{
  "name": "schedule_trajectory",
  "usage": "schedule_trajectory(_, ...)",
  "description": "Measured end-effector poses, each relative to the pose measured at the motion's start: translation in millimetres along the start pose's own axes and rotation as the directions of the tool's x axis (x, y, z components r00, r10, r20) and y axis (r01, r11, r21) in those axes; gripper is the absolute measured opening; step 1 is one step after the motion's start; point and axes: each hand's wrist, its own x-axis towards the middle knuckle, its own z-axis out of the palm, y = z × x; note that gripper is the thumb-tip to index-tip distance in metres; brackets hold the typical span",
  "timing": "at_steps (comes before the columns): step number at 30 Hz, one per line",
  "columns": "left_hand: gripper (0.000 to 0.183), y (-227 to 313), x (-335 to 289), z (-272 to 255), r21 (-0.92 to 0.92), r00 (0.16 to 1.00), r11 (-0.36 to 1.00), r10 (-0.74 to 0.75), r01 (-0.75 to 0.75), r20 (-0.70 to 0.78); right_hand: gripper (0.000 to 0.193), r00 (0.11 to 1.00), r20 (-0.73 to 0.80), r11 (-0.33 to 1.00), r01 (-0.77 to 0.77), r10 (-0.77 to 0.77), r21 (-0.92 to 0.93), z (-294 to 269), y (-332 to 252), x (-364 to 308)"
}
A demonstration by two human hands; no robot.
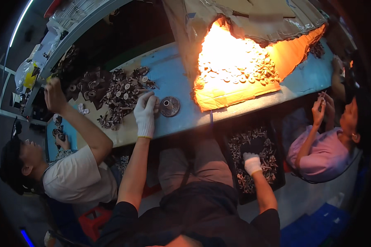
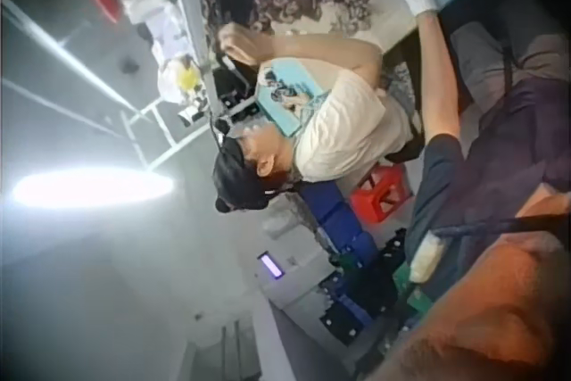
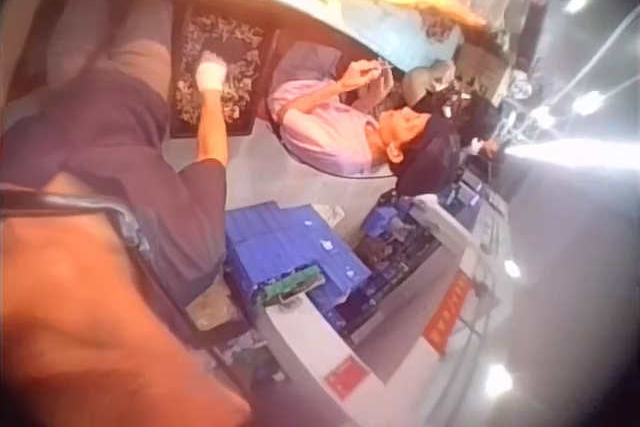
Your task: Assembling or inspecting small mechanical components at a factory workbench.
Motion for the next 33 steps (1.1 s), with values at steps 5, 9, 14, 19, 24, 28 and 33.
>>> schedule_trajectory(5,0.033,6,-12,5,-0.053,0.992,0.994,-0.094,0.098,0.088,0.046,0.921,0.043,0.791,-0.355,0.386,0.498,-63,-14,-1)
schedule_trajectory(9,0.03,6,-12,17,-0.027,0.992,0.997,-0.073,0.076,0.103,0.05,0.943,0.071,0.653,-0.279,0.326,0.704,-104,-37,10)
schedule_trajectory(14,0.025,6,-11,13,0.076,0.99,0.996,-0.06,0.05,0.127,0.054,0.987,-0.146,0.514,0.157,-0.063,0.843,-228,-132,6)
schedule_trajectory(19,0.024,-8,-5,7,-0.029,0.989,1.0,0.0,0.005,0.15,0.06,0.893,-0.433,0.548,0.423,-0.119,0.722,-320,-214,48)
schedule_trajectory(24,0.024,-22,-4,6,-0.011,0.99,0.998,0.062,-0.061,0.124,0.065,0.846,-0.531,0.697,0.41,-0.049,0.588,-352,-253,104)
schedule_trajectory(28,0.024,-28,-7,4,-0.03,0.989,0.996,0.09,-0.087,0.116,0.066,0.872,-0.483,0.697,0.392,-0.074,0.601,-359,-259,116)
schedule_trajectory(33,0.024,-33,-5,2,-0.01,0.986,0.991,0.133,-0.133,0.101,0.061,0.911,-0.386,0.808,0.333,-0.143,0.486,-382,-265,109)
